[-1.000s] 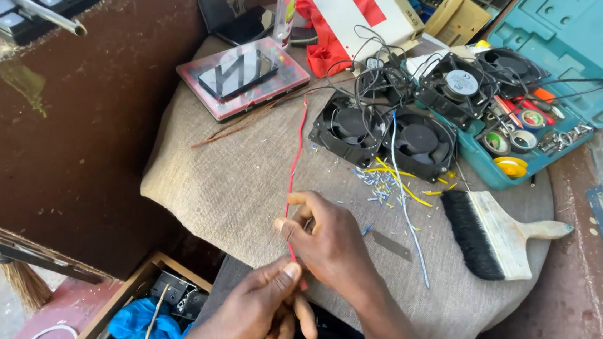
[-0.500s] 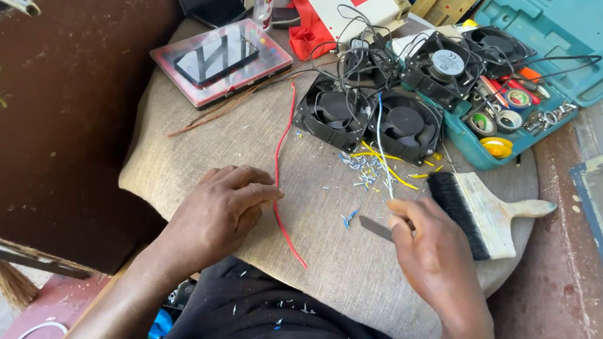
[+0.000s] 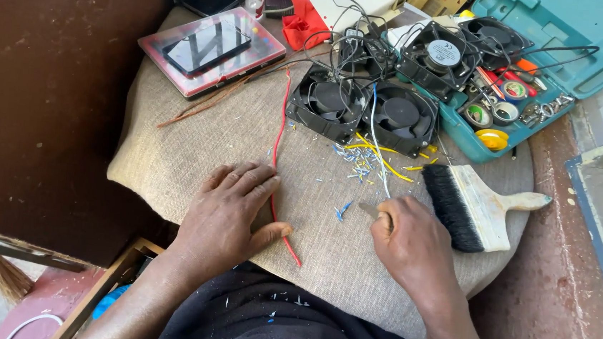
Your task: Stripping the insulation from a red electrical wire using a small blade and brushing away debris on a workbench.
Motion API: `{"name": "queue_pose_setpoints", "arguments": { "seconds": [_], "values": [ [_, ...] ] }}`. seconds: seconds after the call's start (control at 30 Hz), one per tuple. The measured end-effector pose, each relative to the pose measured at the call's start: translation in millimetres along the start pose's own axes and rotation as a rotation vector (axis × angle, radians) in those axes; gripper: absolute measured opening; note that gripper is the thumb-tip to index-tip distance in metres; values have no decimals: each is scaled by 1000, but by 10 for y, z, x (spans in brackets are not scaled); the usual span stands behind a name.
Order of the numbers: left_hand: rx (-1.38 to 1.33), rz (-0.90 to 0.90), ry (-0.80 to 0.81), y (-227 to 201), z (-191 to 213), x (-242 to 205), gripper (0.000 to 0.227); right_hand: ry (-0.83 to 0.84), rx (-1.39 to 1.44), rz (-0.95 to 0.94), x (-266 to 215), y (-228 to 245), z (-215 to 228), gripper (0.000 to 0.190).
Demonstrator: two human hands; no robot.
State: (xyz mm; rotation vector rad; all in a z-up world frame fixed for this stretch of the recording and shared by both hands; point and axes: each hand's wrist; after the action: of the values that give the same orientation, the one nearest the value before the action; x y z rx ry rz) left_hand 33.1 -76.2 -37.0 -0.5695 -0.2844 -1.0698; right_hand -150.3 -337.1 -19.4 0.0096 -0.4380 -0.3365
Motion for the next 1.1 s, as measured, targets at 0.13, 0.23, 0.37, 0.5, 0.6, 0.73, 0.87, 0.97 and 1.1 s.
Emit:
{"name": "queue_pose_setpoints", "arguments": {
  "seconds": [0.13, 0.23, 0.37, 0.5, 0.6, 0.73, 0.87, 0.97, 1.1],
  "values": [
    [6, 41, 162, -29, 65, 39, 94, 25, 289, -131, 182, 227, 178, 22],
    [64, 51, 273, -75, 113, 75, 107, 178, 541, -136, 319, 508, 238, 26],
    [89, 29, 391, -30, 245, 195, 109, 264, 684, 52, 516, 833, 214, 33],
    [-95, 30, 377, 192, 254, 304, 81, 277, 656, 143, 568, 934, 106, 29],
    [-101, -106, 134, 335, 115, 368, 34, 277, 657, 203, 605, 978, 8, 26],
    [-139, -42, 54, 405, 1, 464, 16, 291, 596, 228, 624, 978, -59, 24],
    [-180, -14, 97, 374, 95, 509, 17, 260, 418, 348, 648, 946, -81, 21],
    [-187, 0, 115, 384, 123, 526, 19, 260, 398, 347, 662, 922, -74, 21],
    [-163, 13, 128, 355, 113, 486, 19, 325, 563, 288, 688, 959, -76, 24]
  ]
}}
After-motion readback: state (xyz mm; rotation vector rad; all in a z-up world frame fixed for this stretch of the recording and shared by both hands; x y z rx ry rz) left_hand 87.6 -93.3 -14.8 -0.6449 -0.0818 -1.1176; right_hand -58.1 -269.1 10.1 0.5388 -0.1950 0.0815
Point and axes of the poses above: each hand's wrist, its own x-axis towards the middle knuckle, its own z-axis out of the back of the hand, y = z × x, and after that the axes turned 6 degrees about -y, right-handed
